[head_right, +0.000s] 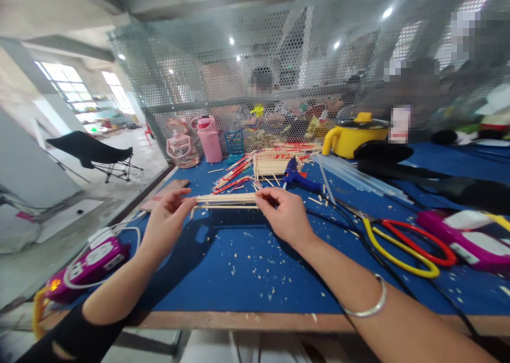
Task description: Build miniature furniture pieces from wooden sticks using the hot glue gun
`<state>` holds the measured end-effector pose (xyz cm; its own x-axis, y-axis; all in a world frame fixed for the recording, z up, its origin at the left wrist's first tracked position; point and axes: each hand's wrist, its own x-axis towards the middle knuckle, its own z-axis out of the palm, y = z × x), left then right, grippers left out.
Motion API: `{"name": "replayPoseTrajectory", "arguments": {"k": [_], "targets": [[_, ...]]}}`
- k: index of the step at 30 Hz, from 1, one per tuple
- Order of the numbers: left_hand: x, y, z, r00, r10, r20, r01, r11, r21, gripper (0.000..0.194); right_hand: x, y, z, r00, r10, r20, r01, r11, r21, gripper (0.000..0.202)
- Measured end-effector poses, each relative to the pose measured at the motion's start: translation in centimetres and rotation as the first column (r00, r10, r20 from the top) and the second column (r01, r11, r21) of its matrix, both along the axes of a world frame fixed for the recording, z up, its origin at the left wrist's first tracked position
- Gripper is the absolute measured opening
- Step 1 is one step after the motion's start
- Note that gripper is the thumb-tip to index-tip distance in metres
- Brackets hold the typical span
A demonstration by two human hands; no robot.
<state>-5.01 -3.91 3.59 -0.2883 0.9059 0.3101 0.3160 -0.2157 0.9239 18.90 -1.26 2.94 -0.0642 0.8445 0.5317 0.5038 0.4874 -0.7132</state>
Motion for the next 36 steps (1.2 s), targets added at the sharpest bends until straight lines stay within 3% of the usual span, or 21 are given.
{"name": "replayPoseTrajectory", "arguments": {"k": [2,3,5,7,9,10,13,15,16,19,21,23,26,29,32,34,36], "targets": [[-0.1,-0.1,0.3,0.953,0.159,-0.259,-0.112,0.976,0.187,0.038,0.0,0.0,0.1,1.000,0.002,-0.011,-0.002,1.000,-0.003,0.020],[0.0,-0.1,0.5,0.900,0.211,-0.381,-0.097,0.950,0.298,0.033,0.0,0.0,0.2,1.000,0.007,-0.018,-0.007,1.000,-0.007,0.020],[0.3,0.2,1.2,0.775,0.167,-0.610,0.118,0.909,0.399,0.022,-0.1,0.0,0.2,0.999,0.020,-0.031,-0.020,1.000,-0.014,0.019],[0.9,0.8,1.9,0.623,-0.004,-0.782,0.395,0.864,0.311,0.017,-0.1,0.1,0.3,0.999,0.024,-0.041,-0.025,1.000,-0.019,0.019],[1.5,1.3,2.5,0.532,-0.096,-0.841,0.528,0.814,0.241,0.019,-0.2,0.1,0.4,0.998,0.020,-0.053,-0.022,0.999,-0.027,0.019],[1.9,1.3,2.6,0.546,-0.086,-0.833,0.529,0.806,0.264,0.020,-0.2,0.1,0.4,0.998,0.020,-0.061,-0.023,0.999,-0.036,0.020],[2.5,0.5,2.4,0.696,0.027,-0.717,0.409,0.806,0.427,0.018,-0.1,0.1,0.5,0.995,0.037,-0.095,-0.044,0.996,-0.072,0.020],[2.8,-0.8,1.7,0.723,-0.002,-0.691,0.389,0.828,0.405,0.016,0.0,0.2,0.5,0.993,0.044,-0.108,-0.053,0.995,-0.087,0.021],[3.0,-1.5,1.3,0.687,-0.066,-0.723,0.416,0.853,0.317,0.016,-0.1,0.2,0.5,0.993,0.043,-0.107,-0.052,0.995,-0.089,0.021],[3.5,-3.1,-0.2,0.474,-0.296,-0.829,0.455,0.888,-0.057,0.027,-0.2,0.1,0.4,0.996,0.030,-0.083,-0.037,0.996,-0.076,0.019],[3.7,-3.7,-0.8,0.407,-0.314,-0.858,0.447,0.887,-0.113,0.028,-0.3,0.0,0.2,0.997,0.026,-0.073,-0.030,0.998,-0.058,0.018],[3.8,-3.6,-0.8,0.434,-0.173,-0.884,0.465,0.883,0.056,0.021,-0.4,-0.1,0.0,0.997,0.027,-0.072,-0.031,0.999,-0.043,0.018],[3.7,-2.5,0.5,0.497,0.136,-0.857,0.414,0.831,0.372,0.021,-0.4,0.0,-0.2,0.996,0.042,-0.080,-0.046,0.998,-0.048,0.020],[3.1,-0.7,2.4,0.488,0.233,-0.842,0.308,0.856,0.415,0.022,-0.2,0.1,-0.2,0.994,0.059,-0.089,-0.064,0.997,-0.053,0.020],[1.6,0.8,3.5,0.452,0.011,-0.892,0.342,0.922,0.184,0.039,0.0,0.2,-0.1,0.995,0.080,-0.055,-0.081,0.997,-0.019,0.016],[0.5,1.4,3.4,0.412,-0.189,-0.892,0.454,0.891,0.021,0.053,0.1,0.2,-0.1,0.995,0.095,-0.021,-0.095,0.995,0.004,0.013],[-0.4,1.7,2.9,0.405,-0.263,-0.876,0.510,0.860,-0.023,0.053,0.2,0.0,-0.1,0.993,0.116,-0.001,-0.116,0.993,0.014,0.012]]}}
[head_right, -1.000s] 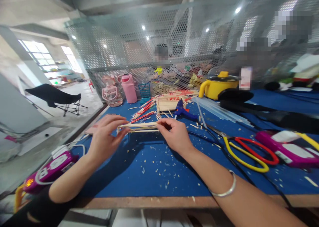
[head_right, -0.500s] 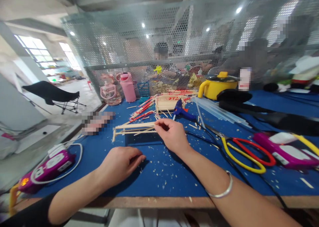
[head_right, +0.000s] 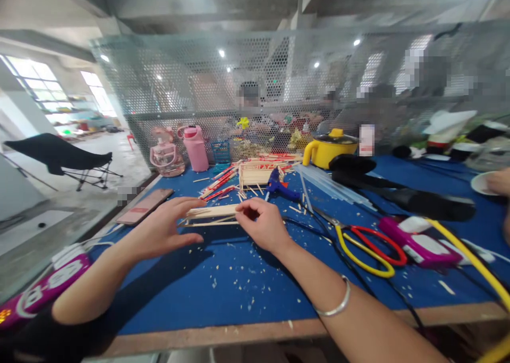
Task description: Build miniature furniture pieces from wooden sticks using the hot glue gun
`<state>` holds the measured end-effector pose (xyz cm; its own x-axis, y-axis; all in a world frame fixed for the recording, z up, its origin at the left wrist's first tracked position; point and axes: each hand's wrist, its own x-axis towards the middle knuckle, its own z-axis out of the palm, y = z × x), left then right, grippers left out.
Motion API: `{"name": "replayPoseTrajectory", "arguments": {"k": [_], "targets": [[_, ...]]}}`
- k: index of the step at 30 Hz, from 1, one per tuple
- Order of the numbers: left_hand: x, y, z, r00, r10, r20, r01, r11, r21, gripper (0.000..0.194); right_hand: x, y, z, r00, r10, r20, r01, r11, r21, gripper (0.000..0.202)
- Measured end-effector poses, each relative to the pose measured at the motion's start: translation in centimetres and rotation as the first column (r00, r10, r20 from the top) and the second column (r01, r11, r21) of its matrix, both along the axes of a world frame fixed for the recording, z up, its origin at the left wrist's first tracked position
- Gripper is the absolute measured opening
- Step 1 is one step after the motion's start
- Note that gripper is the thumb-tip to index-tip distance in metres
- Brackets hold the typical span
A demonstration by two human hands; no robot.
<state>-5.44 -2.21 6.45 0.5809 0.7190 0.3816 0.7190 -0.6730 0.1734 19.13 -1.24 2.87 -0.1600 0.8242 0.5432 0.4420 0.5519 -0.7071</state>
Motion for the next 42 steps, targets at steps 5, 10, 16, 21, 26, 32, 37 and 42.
{"name": "replayPoseTrajectory", "arguments": {"k": [5,10,16,21,26,32,37,42], "targets": [[-0.4,0.3,-1.7,0.985,0.012,0.175,-0.009,1.000,-0.019,0.032,0.9,0.3,0.6,0.992,0.118,-0.047,-0.120,0.992,-0.049,0.036],[0.3,0.4,-2.2,0.916,0.110,0.385,-0.074,0.991,-0.107,0.021,4.2,4.9,1.9,0.820,-0.383,0.424,0.417,0.909,0.014,0.033],[0.6,0.6,-3.0,0.740,0.205,0.640,-0.072,0.971,-0.227,0.026,7.6,10.6,0.4,0.600,-0.402,0.692,0.612,0.787,-0.073,0.040],[0.8,1.5,-3.9,0.522,0.243,0.818,-0.059,0.967,-0.249,0.038,7.5,12.1,-0.9,0.554,-0.390,0.735,0.646,0.758,-0.085,0.042],[0.2,2.5,-5.1,0.422,0.266,0.867,0.020,0.953,-0.302,0.062,7.5,10.5,1.1,0.569,-0.462,0.680,0.619,0.785,0.015,0.044],[-0.5,2.8,-5.3,0.475,0.341,0.811,0.013,0.919,-0.394,0.054,8.4,5.0,4.2,0.813,-0.413,0.410,0.401,0.908,0.121,0.039],[-0.3,2.5,-5.4,0.537,0.342,0.771,0.084,0.888,-0.452,0.060,8.0,0.1,5.1,0.883,-0.339,0.324,0.331,0.940,0.080,0.035],[0.3,2.6,-5.6,0.513,0.322,0.796,0.283,0.812,-0.511,0.060,6.7,-2.4,5.4,0.911,-0.191,0.366,0.205,0.979,-0.002,0.032]]}}
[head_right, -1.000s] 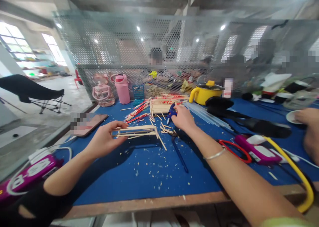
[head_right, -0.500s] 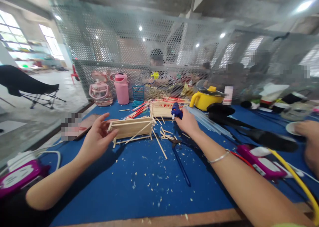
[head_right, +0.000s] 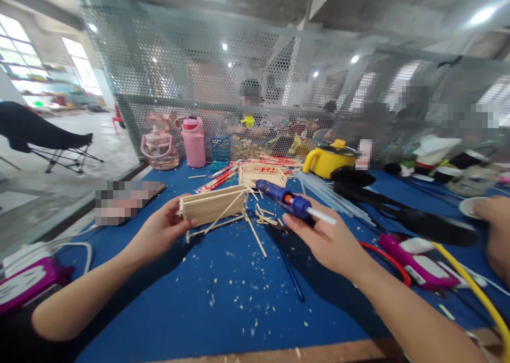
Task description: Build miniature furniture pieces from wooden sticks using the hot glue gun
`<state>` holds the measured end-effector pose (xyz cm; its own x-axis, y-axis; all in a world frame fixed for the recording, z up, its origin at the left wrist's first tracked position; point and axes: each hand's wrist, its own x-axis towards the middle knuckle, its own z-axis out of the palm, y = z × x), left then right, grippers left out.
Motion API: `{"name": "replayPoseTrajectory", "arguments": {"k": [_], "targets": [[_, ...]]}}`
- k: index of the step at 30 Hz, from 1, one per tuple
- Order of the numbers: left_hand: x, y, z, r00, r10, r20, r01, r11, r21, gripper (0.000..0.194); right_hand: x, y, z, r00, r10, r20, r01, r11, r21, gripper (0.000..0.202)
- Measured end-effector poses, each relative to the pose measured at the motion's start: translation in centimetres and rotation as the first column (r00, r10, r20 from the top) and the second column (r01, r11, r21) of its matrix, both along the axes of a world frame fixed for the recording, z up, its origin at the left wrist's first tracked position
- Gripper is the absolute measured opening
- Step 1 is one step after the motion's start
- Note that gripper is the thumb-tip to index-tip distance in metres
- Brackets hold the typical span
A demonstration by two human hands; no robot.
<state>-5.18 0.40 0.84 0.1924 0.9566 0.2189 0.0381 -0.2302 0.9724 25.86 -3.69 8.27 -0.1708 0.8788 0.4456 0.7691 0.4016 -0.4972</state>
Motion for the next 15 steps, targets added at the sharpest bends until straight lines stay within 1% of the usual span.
{"name": "replayPoseTrajectory", "arguments": {"k": [2,3,8,12,15], "targets": [[0.1,0.0,0.1,0.998,-0.053,-0.019,0.053,0.999,-0.004,0.053,-0.4,-0.2,-0.1,0.999,0.030,-0.034,-0.033,0.996,-0.085,0.036],[0.2,0.0,0.1,0.998,-0.061,-0.036,0.061,0.998,-0.003,0.051,-0.5,-0.2,-0.1,0.999,0.032,-0.042,-0.036,0.995,-0.093,0.037],[0.0,-0.2,0.2,0.995,-0.056,-0.087,0.058,0.998,0.012,0.050,-1.0,0.4,-0.6,0.997,-0.064,0.029,0.063,0.997,0.053,0.039],[-0.1,-0.1,0.3,0.990,-0.065,-0.127,0.067,0.998,0.015,0.051,-1.0,1.1,-1.1,0.995,-0.082,0.058,0.077,0.994,0.074,0.039],[-0.1,-0.1,0.4,0.990,-0.069,-0.125,0.073,0.997,0.021,0.052,-1.1,1.5,-1.4,0.993,-0.087,0.077,0.081,0.994,0.078,0.039]]}}
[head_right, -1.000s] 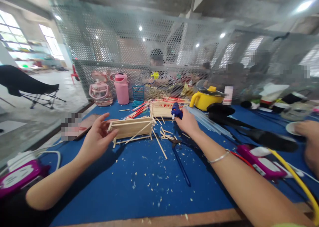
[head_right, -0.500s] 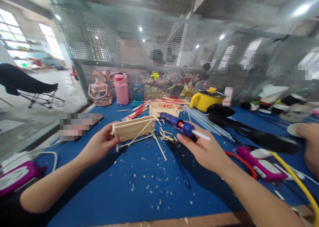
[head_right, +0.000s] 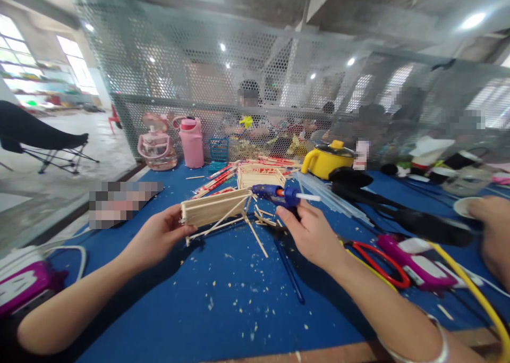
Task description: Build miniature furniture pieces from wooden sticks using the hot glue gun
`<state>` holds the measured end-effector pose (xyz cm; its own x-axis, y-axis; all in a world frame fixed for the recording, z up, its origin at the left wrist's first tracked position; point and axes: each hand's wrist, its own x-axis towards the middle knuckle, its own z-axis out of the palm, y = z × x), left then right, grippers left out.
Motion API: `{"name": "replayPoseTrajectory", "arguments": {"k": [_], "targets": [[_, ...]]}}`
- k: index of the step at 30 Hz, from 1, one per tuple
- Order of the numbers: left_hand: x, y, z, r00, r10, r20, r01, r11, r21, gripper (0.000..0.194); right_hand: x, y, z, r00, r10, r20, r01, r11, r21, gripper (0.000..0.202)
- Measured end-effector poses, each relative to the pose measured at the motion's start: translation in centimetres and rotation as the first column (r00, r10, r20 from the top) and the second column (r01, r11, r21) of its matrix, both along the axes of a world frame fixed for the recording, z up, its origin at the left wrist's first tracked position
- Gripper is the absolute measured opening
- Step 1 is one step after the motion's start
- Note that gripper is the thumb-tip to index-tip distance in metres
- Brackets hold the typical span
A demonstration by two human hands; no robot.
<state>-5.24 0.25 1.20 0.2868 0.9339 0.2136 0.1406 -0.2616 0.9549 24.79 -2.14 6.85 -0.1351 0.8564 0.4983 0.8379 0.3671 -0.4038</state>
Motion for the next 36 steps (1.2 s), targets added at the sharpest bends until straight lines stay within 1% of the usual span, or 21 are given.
{"name": "replayPoseTrajectory", "arguments": {"k": [13,18,24,30,33,36], "targets": [[-0.04,-0.03,0.08,0.999,0.020,-0.041,-0.019,1.000,0.018,0.049,-0.24,0.24,-0.40,0.997,-0.003,0.079,-0.001,0.999,0.046,0.032],[-0.03,-0.08,0.08,1.000,0.012,-0.010,-0.012,1.000,0.007,0.049,-0.21,0.34,-0.54,0.994,-0.020,0.104,0.015,0.999,0.048,0.032],[-0.04,-0.05,0.11,1.000,0.022,-0.021,-0.022,1.000,0.004,0.047,-0.35,0.38,-0.44,0.991,-0.024,0.133,0.016,0.998,0.061,0.033],[-0.03,-0.06,0.18,1.000,-0.008,-0.001,0.008,1.000,0.003,0.048,-0.45,0.30,-0.76,0.984,-0.035,0.174,0.014,0.993,0.118,0.039],[-0.04,-0.07,0.10,1.000,-0.011,0.002,0.011,1.000,0.003,0.048,-0.49,0.18,-0.69,0.985,-0.081,0.150,0.059,0.988,0.145,0.038],[-0.03,-0.08,-0.02,1.000,-0.003,0.029,0.003,1.000,-0.003,0.045,-0.80,-0.44,-0.16,0.994,-0.088,0.059,0.079,0.987,0.141,0.037]]}}
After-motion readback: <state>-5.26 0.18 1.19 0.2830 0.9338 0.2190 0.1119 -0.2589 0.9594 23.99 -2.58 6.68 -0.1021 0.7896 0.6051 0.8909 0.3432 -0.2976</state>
